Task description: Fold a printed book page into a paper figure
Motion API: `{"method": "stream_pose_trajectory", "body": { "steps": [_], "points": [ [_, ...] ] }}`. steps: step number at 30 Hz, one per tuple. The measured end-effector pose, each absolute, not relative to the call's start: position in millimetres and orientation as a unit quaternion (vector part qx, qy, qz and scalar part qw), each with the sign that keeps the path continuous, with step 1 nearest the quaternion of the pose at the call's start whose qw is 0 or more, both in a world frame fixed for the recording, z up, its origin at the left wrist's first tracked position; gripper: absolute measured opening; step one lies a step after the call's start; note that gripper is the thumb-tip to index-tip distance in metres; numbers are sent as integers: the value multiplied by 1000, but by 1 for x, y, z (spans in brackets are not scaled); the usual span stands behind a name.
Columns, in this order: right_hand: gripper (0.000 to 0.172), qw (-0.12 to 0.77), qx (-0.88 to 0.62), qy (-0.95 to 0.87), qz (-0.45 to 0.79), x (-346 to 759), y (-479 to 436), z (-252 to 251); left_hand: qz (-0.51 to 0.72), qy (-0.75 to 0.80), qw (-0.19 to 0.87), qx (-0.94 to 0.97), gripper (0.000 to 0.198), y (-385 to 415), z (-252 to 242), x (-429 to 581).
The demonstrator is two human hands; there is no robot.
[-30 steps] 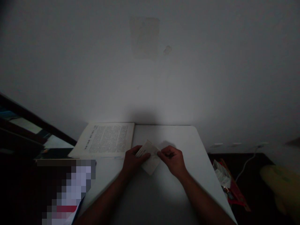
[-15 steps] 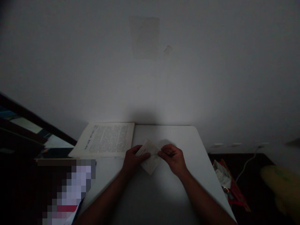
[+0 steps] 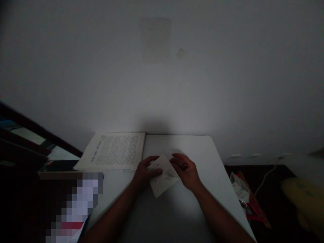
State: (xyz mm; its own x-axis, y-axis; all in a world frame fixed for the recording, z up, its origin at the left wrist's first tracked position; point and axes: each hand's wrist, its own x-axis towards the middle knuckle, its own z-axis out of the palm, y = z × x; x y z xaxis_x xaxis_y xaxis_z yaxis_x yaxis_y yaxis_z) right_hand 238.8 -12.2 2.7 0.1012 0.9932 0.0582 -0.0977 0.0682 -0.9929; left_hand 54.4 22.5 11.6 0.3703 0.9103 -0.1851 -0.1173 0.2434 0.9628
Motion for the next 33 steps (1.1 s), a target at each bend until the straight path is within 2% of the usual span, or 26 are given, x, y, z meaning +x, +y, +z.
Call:
{"method": "stream_pose_trajectory", "body": {
  "steps": [3,9,15,18,26,31,33],
  "points": [
    [38,560,-465,-501,468,236,-15,3,344,389,691,504,62,21,13,54],
    [25,540,-430,-602,401,235,-17,9,310,345,740,487,62,20,15,54],
    [12,543,-433,-615,374,239,-14,6,282,335,779,448,67,20,15,53],
    [5,549,-421,-613,381,241,-13,5,284,335,786,435,64,25,13,53],
    [14,572,-400,-510,503,242,-15,7,361,298,763,447,44,27,4,58],
    [17,557,-454,-463,519,248,-14,0,366,322,701,520,36,20,15,59],
    [18,566,-444,-450,529,249,-13,-3,368,325,700,519,39,20,18,59]
  ]
}}
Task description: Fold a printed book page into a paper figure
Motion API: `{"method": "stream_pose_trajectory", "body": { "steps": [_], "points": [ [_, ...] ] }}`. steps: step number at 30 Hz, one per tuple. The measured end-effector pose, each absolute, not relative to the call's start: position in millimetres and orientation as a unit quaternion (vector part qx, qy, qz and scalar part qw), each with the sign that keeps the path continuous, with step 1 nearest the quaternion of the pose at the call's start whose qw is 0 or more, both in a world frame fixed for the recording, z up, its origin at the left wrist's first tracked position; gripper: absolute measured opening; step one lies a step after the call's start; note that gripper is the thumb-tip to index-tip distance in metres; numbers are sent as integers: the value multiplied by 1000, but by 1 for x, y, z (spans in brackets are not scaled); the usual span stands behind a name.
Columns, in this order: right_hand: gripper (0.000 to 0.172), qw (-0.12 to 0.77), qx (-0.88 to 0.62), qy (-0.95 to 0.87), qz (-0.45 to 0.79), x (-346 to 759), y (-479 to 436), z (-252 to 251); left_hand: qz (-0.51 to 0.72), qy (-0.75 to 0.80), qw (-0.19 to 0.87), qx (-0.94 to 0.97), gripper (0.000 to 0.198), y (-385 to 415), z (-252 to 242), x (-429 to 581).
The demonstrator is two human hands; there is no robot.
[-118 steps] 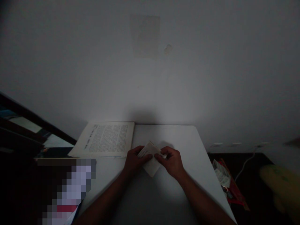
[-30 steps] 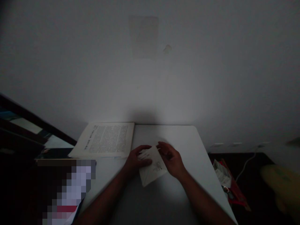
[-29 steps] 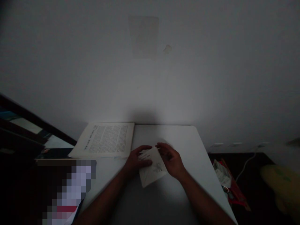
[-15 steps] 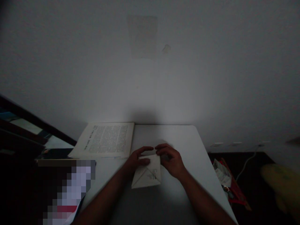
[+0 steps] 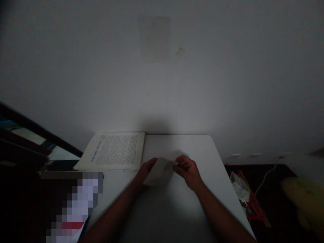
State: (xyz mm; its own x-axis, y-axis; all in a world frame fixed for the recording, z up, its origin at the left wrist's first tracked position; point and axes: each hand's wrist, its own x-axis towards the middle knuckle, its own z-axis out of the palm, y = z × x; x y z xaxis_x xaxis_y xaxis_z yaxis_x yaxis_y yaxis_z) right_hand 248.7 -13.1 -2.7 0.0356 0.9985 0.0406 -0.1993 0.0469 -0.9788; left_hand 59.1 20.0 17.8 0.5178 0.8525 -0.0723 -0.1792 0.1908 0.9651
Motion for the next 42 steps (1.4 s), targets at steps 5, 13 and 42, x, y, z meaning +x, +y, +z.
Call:
{"method": "stream_pose_trajectory", "body": {
  "steps": [5,13,42],
  "points": [
    [23,567,-442,-434,543,248,-11,-2,382,290,718,505,70,20,19,55],
    [29,575,-465,-383,554,245,-11,8,367,311,616,624,23,17,22,52],
    [16,594,-524,-462,399,245,-15,11,438,428,614,497,27,22,30,53]
  ]
}}
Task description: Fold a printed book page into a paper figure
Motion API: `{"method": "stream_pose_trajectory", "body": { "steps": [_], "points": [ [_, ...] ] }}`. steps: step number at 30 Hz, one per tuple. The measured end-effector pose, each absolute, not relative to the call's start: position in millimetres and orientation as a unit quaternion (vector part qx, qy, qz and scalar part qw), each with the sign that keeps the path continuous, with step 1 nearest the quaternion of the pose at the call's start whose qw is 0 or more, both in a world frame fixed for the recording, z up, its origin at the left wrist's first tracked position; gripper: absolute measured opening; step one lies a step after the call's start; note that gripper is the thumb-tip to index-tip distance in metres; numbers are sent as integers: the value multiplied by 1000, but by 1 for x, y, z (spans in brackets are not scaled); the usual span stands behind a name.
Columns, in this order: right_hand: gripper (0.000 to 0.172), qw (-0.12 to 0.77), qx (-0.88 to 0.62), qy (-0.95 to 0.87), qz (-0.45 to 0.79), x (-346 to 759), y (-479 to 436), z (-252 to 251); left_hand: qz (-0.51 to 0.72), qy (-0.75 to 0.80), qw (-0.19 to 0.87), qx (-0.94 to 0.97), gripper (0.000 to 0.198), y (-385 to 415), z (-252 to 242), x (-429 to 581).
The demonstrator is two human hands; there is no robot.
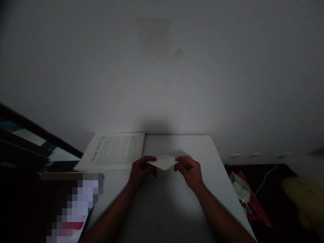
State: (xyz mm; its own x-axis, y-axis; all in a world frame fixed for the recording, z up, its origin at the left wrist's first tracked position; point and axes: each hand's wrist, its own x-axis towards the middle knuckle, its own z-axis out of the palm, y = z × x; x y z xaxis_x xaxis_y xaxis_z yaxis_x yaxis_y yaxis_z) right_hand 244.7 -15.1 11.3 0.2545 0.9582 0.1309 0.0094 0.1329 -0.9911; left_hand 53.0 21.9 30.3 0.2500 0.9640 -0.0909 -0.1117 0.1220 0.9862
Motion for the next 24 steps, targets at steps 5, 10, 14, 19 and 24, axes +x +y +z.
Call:
{"method": "stream_pose_trajectory", "body": {
  "steps": [5,10,14,19,24],
  "points": [
    [14,593,-532,-459,393,247,-15,6,449,395,636,488,27,21,31,51],
    [13,593,-529,-467,388,246,-15,8,460,384,638,483,29,21,29,51],
    [15,592,-528,-469,388,246,-15,11,461,395,627,489,29,20,28,51],
    [15,580,-506,-494,405,247,-15,12,458,405,593,525,23,22,28,51],
    [19,578,-510,-492,403,248,-15,10,463,418,571,534,23,23,28,51]
  ]
}}
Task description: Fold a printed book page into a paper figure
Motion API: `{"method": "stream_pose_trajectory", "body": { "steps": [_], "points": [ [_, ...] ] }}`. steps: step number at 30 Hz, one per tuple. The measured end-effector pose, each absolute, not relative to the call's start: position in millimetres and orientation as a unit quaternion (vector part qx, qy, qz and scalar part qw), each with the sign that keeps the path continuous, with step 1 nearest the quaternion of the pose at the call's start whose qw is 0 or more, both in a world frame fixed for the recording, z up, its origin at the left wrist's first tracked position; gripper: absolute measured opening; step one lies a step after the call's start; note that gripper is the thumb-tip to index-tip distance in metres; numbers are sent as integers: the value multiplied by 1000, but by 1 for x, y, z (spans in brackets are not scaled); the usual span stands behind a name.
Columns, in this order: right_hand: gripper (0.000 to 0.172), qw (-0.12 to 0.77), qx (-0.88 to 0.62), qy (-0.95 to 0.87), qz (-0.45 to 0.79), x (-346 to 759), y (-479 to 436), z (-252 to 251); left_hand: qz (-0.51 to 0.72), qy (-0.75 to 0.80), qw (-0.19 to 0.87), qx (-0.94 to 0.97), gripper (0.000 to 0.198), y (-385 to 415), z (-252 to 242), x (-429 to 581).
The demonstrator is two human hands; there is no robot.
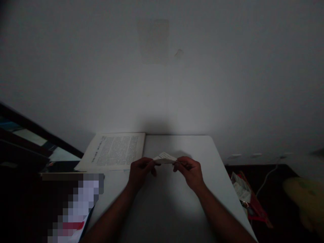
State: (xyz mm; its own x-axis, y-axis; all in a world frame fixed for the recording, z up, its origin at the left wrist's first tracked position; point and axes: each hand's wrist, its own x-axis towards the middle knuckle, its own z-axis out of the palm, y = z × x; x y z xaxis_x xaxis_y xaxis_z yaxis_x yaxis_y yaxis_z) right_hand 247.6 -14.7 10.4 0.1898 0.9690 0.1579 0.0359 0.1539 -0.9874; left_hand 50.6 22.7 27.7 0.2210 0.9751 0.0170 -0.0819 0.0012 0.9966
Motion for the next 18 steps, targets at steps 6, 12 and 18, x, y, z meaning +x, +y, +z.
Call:
{"method": "stream_pose_trajectory", "body": {
  "steps": [6,12,18],
  "points": [
    [18,584,-502,-493,406,248,-15,10,487,438,526,543,21,20,31,50],
    [20,580,-528,-489,382,247,-15,14,493,457,494,551,22,21,31,50],
    [19,577,-539,-490,370,244,-17,19,480,484,443,583,26,20,32,49]
  ]
}}
